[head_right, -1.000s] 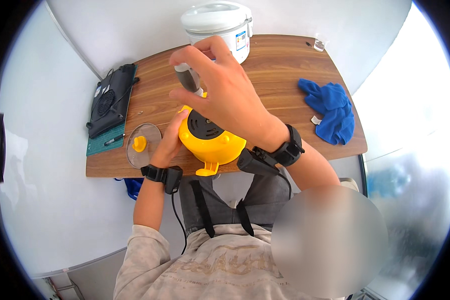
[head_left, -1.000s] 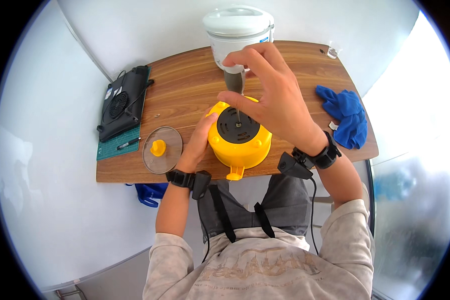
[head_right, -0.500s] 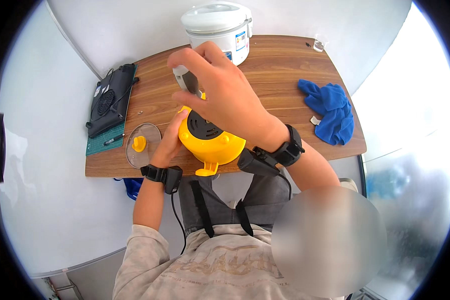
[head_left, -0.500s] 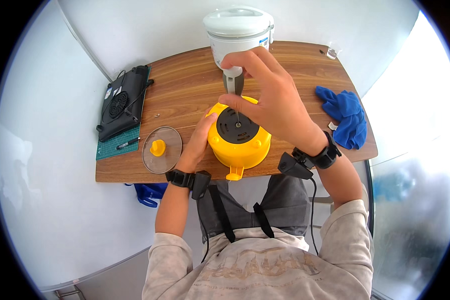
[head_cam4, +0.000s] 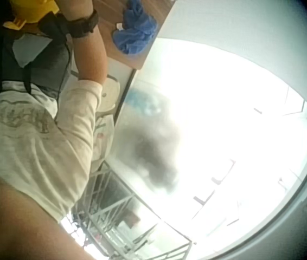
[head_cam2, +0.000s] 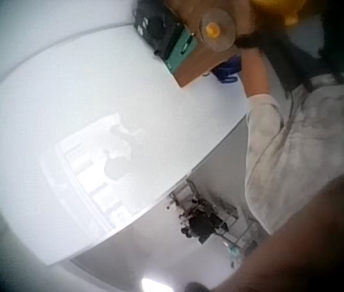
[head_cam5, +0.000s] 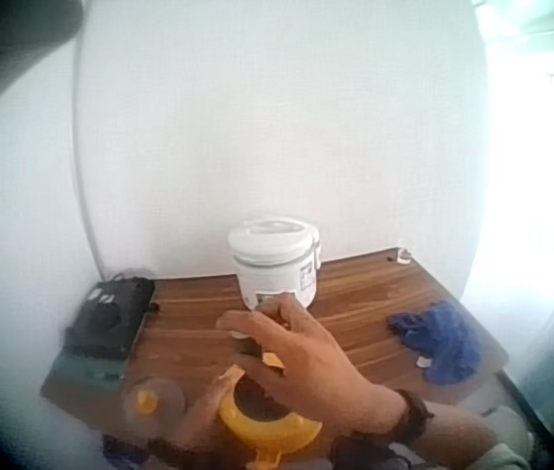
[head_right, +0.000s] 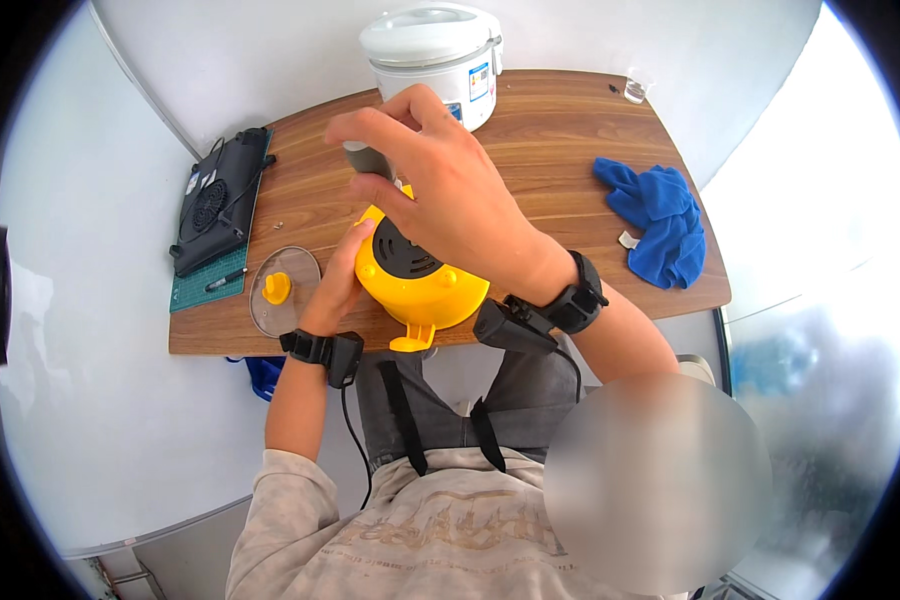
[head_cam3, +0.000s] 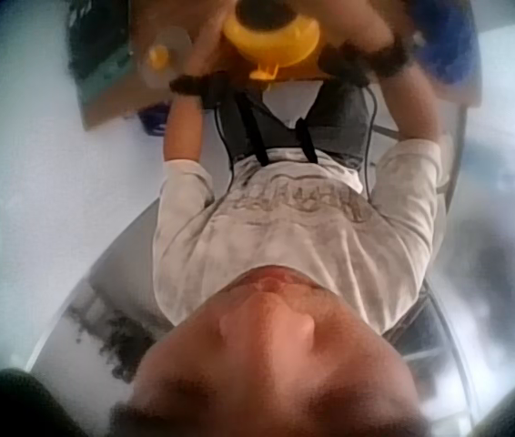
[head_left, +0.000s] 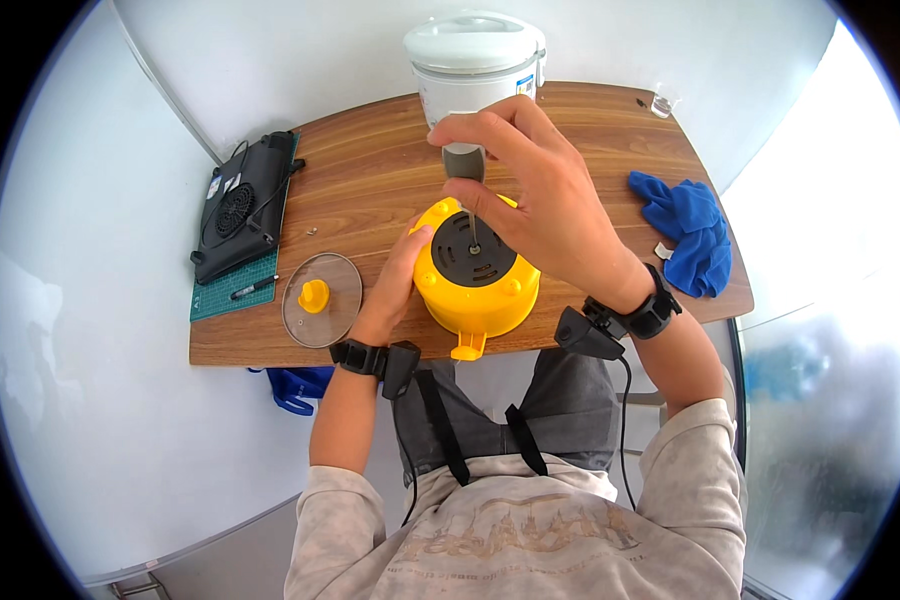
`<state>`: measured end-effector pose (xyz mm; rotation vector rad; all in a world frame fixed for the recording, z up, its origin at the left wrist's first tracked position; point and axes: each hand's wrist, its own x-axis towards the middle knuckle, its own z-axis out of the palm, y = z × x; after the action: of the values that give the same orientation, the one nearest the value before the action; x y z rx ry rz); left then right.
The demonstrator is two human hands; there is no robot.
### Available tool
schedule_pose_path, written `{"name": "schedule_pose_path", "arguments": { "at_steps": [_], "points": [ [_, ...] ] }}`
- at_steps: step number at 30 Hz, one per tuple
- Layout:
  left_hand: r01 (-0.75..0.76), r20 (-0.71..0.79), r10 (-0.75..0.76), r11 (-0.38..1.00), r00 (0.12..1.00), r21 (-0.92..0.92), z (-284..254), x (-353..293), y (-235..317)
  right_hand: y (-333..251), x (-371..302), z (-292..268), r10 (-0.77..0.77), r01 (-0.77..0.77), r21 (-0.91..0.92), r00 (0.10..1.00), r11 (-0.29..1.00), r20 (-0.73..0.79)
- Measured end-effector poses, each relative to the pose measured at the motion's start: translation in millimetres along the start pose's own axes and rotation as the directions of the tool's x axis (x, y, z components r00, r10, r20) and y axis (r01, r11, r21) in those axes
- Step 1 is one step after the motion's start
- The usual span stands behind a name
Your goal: The person uses a screwdriver to remove screws from the bottom of a yellow kettle, removes the base cover, and then reattaches it by screwing the screws back in. The person handles the kettle and base cover during the process.
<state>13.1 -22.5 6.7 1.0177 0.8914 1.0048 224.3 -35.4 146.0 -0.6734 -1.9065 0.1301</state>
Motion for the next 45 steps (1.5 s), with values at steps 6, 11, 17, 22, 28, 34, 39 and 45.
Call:
{"name": "schedule_pose_path", "arguments": {
  "at_steps": [6, 11, 17, 22, 28, 34, 39, 45],
  "points": [
    [0.042, -0.003, -0.042, 0.999, 0.999, -0.018, 0.8, -1.3, 2.1, -7.0, 1.2, -1.2, 0.078, -0.078, 0.055, 0.997, 0.995, 0.001],
    [-0.001, -0.017, 0.001, 1.000, 1.000, 0.006, 0.1, 0.5, -0.4, -4.3, -1.6, 0.5, 0.052, -0.053, 0.065, 0.999, 0.996, 0.013],
    [-0.001, -0.009, 0.001, 1.000, 1.000, -0.010, -2.9, 1.0, -2.0, -1.8, -1.4, -0.8, 0.086, -0.093, 0.097, 0.994, 0.991, 0.067],
    [0.018, 0.016, -0.018, 1.000, 1.000, -0.014, 0.8, -1.2, 2.3, -8.2, -0.9, -9.7, 0.170, -0.184, 0.088, 0.974, 0.979, 0.152],
    [0.008, -0.031, -0.001, 0.977, 1.000, 0.212, -1.0, -3.2, 14.0, -11.1, -5.2, -17.5, 0.149, -0.162, 0.101, 0.981, 0.982, 0.124],
    [-0.107, -0.052, 0.177, 0.774, 0.983, 0.625, -18.6, 5.4, 19.5, -5.4, -6.4, -17.5, 0.073, -0.074, 0.117, 0.997, 0.990, 0.010],
    [-0.302, 0.160, 0.486, 0.229, 0.859, 0.925, 0.8, -6.8, 49.3, -3.1, -8.7, -28.1, 0.099, -0.098, 0.079, 0.995, 0.992, -0.012],
    [-0.443, 0.413, 0.162, 0.272, 0.896, 0.854, 36.0, -9.2, 74.2, -1.0, -13.3, -36.2, 0.140, -0.139, 0.043, 0.990, 0.989, -0.016]
  ]
}}
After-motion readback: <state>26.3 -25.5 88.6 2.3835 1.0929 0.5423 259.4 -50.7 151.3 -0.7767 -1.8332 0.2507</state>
